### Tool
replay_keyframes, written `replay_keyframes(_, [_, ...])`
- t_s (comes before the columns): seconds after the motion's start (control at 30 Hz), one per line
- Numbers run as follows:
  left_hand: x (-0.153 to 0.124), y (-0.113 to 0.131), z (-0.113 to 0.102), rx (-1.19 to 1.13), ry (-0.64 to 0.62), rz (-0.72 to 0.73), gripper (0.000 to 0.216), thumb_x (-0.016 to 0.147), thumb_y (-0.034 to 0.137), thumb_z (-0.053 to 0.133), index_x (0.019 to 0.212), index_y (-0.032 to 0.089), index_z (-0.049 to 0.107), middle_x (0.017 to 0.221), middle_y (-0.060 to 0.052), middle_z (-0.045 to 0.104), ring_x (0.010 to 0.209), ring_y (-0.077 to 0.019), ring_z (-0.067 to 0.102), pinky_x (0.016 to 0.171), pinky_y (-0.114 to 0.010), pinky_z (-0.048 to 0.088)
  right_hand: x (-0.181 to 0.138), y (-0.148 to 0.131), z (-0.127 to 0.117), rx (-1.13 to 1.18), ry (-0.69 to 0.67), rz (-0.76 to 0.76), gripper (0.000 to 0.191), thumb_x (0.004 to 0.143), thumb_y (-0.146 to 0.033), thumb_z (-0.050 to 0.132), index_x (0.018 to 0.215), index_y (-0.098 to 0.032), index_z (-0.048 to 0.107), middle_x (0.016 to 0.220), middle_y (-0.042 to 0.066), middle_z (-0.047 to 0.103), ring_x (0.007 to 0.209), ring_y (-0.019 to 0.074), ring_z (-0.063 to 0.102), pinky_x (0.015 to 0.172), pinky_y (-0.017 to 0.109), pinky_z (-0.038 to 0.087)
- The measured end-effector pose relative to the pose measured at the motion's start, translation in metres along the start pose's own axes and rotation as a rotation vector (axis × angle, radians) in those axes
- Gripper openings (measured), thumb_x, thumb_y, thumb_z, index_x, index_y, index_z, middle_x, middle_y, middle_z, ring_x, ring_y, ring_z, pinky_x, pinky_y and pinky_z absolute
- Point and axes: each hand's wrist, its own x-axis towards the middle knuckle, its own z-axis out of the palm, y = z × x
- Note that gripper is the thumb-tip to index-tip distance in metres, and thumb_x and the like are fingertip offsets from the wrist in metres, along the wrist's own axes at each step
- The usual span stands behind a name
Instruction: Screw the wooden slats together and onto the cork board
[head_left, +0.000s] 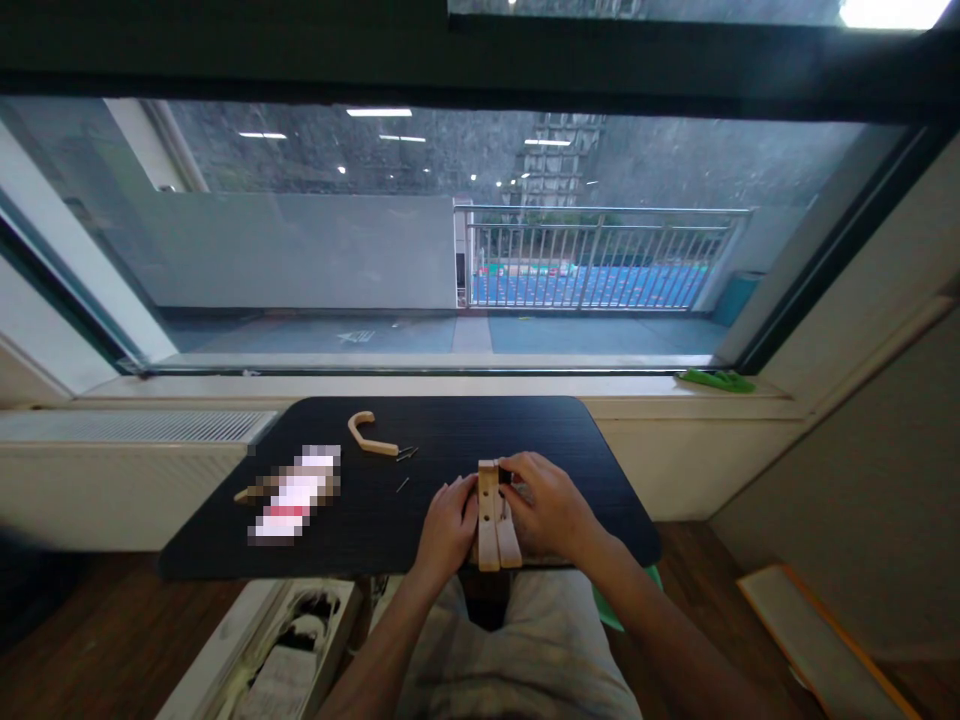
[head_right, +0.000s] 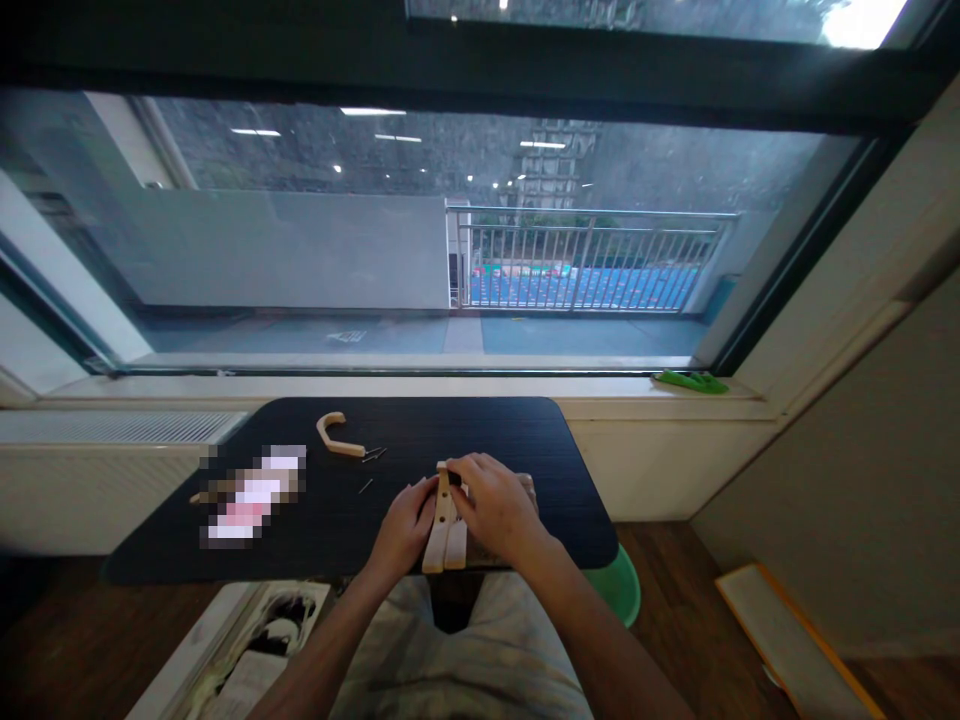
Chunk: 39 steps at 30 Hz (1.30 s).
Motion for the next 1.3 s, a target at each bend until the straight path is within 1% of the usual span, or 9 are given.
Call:
replay_keyframes(0.17, [0.0004,0.0018,0.0003,0.007,0.001,-0.005,0.037,0.091,0.025,0.041,0.122,0.020,0.060,0.124,-0.009,0.066,0.120,-0.0251,0.057,0.110,-0.050,0.034,0.0013,0.0000,-0.0004,-0.021,0.002,0.022,0.021,0.084,-0.013,0.059,0.104,-0.021,0.059,0.091,0.006,0.065,0.086,0.0208,0.062,0.076,0.035,0.052])
replay_keyframes(0.37, [0.0013,0.0069,-0.0030,-0.010,-0.018,-0.017,0.037,0.091,0.025,0.041,0.122,0.018,0.060,0.122,-0.011,0.066,0.118,-0.0259,0.057,0.105,-0.049,0.039,0.0004,0.0018,0.0012,-0.064,0.002,0.071,0.020,0.083,-0.015,0.064,0.102,-0.020,0.059,0.087,0.005,0.065,0.081,0.0200,0.062,0.074,0.034,0.050])
replay_keyframes(0.57, [0.0010,0.0052,-0.0026,0.004,-0.012,-0.012,0.037,0.091,0.026,0.040,0.122,0.018,0.059,0.122,-0.011,0.066,0.118,-0.0259,0.057,0.105,-0.049,0.039,-0.0015,0.0037,0.0016,-0.117,-0.009,0.078,0.021,0.083,-0.019,0.065,0.103,-0.020,0.058,0.087,0.005,0.065,0.080,0.0202,0.061,0.073,0.033,0.049])
replay_keyframes(0.8, [0.0022,0.0045,-0.0032,0.009,-0.013,-0.001,0.037,0.091,0.025,0.040,0.121,0.017,0.060,0.119,-0.011,0.067,0.116,-0.0263,0.058,0.102,-0.048,0.041,0.0018,0.0023,-0.0003,-0.153,-0.035,0.094,0.021,0.083,-0.021,0.066,0.103,-0.020,0.059,0.087,0.005,0.065,0.079,0.0203,0.062,0.072,0.033,0.049])
replay_keyframes(1.03, [0.0025,0.0024,-0.0018,0.005,-0.001,0.003,0.037,0.090,0.024,0.041,0.122,0.019,0.060,0.121,-0.010,0.067,0.118,-0.0262,0.057,0.106,-0.050,0.037,0.0030,0.0025,0.0004,-0.159,-0.068,0.151,0.025,0.083,-0.022,0.066,0.107,-0.021,0.059,0.090,0.005,0.066,0.083,0.0215,0.064,0.075,0.034,0.049])
replay_keyframes(1.17, [0.0027,0.0023,-0.0017,0.013,-0.009,-0.001,0.037,0.091,0.024,0.040,0.123,0.019,0.059,0.123,-0.010,0.066,0.120,-0.0268,0.056,0.107,-0.051,0.035,0.0043,0.0019,-0.0001,-0.149,-0.078,0.124,0.023,0.084,-0.021,0.065,0.107,-0.020,0.059,0.091,0.006,0.067,0.083,0.0215,0.064,0.075,0.034,0.049])
replay_keyframes(1.3, [0.0030,0.0031,-0.0023,0.020,-0.010,0.014,0.038,0.091,0.025,0.039,0.123,0.019,0.059,0.123,-0.010,0.066,0.122,-0.0266,0.055,0.108,-0.050,0.035,0.0055,0.0015,-0.0009,-0.167,-0.084,0.130,0.023,0.084,-0.022,0.065,0.106,-0.020,0.059,0.089,0.006,0.068,0.081,0.0211,0.064,0.073,0.034,0.050])
